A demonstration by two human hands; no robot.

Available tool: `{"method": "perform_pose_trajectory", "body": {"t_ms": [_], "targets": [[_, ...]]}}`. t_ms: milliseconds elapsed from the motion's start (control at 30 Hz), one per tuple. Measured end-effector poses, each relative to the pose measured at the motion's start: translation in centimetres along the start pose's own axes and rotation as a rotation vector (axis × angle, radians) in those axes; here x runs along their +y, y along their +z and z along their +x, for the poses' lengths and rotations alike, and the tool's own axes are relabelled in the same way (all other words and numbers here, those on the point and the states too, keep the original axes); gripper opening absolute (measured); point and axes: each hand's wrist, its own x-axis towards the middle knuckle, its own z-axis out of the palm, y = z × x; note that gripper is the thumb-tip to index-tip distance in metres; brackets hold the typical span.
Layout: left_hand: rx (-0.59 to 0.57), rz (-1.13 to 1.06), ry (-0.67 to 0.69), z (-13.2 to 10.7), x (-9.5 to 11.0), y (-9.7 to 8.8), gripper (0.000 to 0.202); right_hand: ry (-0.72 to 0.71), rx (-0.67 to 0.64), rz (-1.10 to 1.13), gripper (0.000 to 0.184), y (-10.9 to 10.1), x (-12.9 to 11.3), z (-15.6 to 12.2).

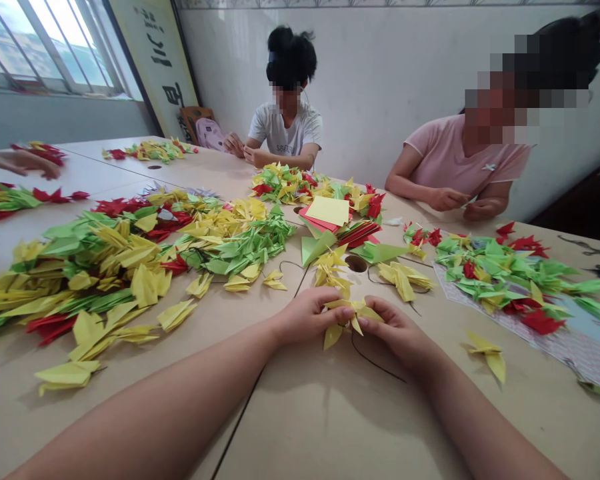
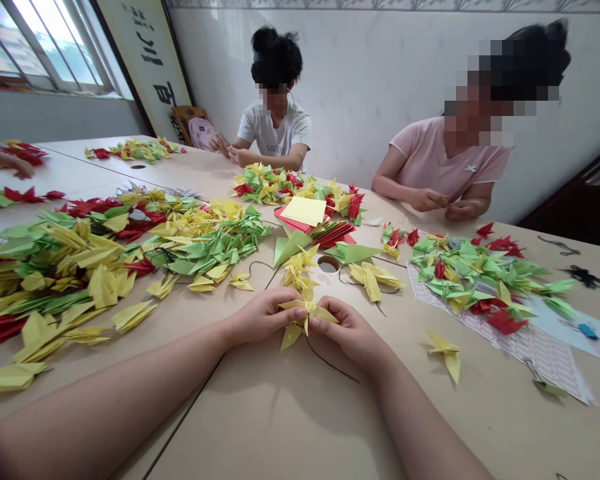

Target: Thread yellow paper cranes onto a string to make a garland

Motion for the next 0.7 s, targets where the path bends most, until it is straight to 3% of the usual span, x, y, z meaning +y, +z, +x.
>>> {"method": "perform_pose_trajectory", "body": {"t_ms": [700], "targets": [[-0.022,0.073,0.035,0.03,-0.02,-0.06,0.03,0.01,-0.039,0.021,0.021,-0.46,0.12,0.12]]}}
